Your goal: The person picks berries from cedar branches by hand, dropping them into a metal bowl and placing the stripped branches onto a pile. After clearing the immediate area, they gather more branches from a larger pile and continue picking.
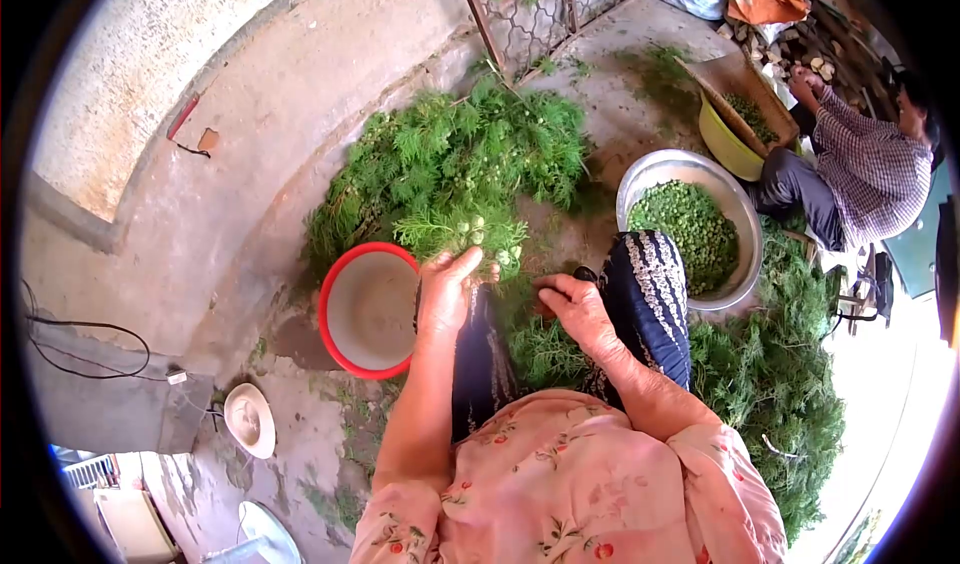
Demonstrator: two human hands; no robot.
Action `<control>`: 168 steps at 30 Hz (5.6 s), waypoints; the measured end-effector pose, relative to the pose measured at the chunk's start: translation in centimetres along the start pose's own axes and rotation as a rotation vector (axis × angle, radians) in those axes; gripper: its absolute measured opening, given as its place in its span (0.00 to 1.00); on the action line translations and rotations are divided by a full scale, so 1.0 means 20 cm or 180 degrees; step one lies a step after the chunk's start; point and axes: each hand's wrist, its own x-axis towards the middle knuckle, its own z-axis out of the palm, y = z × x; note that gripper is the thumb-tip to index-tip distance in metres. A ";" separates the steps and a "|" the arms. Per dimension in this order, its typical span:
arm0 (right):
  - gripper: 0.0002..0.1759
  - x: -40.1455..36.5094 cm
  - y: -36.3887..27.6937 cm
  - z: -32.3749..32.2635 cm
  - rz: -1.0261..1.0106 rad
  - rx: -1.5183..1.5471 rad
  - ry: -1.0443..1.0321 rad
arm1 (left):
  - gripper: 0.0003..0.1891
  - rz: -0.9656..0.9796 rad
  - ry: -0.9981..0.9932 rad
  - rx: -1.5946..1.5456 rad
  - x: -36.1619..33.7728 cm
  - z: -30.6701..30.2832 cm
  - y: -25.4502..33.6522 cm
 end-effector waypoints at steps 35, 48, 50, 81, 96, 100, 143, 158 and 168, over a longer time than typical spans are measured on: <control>0.07 0.19 -0.07 0.03 0.0401 0.1915 0.0359 | 0.06 -0.0813 -0.0291 0.1402 -0.04 0.08 -0.18; 0.24 0.20 -0.06 -0.05 0.0663 0.2260 -0.0126 | 0.05 -0.0741 0.0246 0.0403 -0.03 0.07 -0.14; 0.27 0.16 -0.10 -0.04 0.0709 0.1688 -0.0255 | 0.04 -0.0591 0.0353 0.0498 -0.03 0.09 -0.14; 0.24 0.14 -0.15 0.02 0.0808 0.3070 -0.0961 | 0.12 -0.1023 0.0186 -0.0832 -0.02 0.08 -0.13; 0.26 0.06 -0.15 -0.09 0.0874 0.2445 -0.1744 | 0.07 -0.1198 0.0438 -0.0592 -0.01 0.10 -0.12; 0.24 0.02 -0.21 -0.17 0.0209 0.2664 -0.2230 | 0.11 -0.1243 0.0560 -0.0616 0.03 0.07 -0.08; 0.15 0.03 -0.09 0.06 0.1748 0.2205 -0.0798 | 0.14 0.1628 0.0363 0.3706 0.03 0.11 -0.31; 0.19 -0.23 -0.32 0.01 0.0593 0.0964 -0.2074 | 0.14 0.1594 0.0944 0.4033 0.13 0.06 -0.35; 0.18 -0.02 -0.07 0.07 0.1777 0.2523 0.0060 | 0.12 0.1187 0.0535 0.2582 0.06 0.06 -0.27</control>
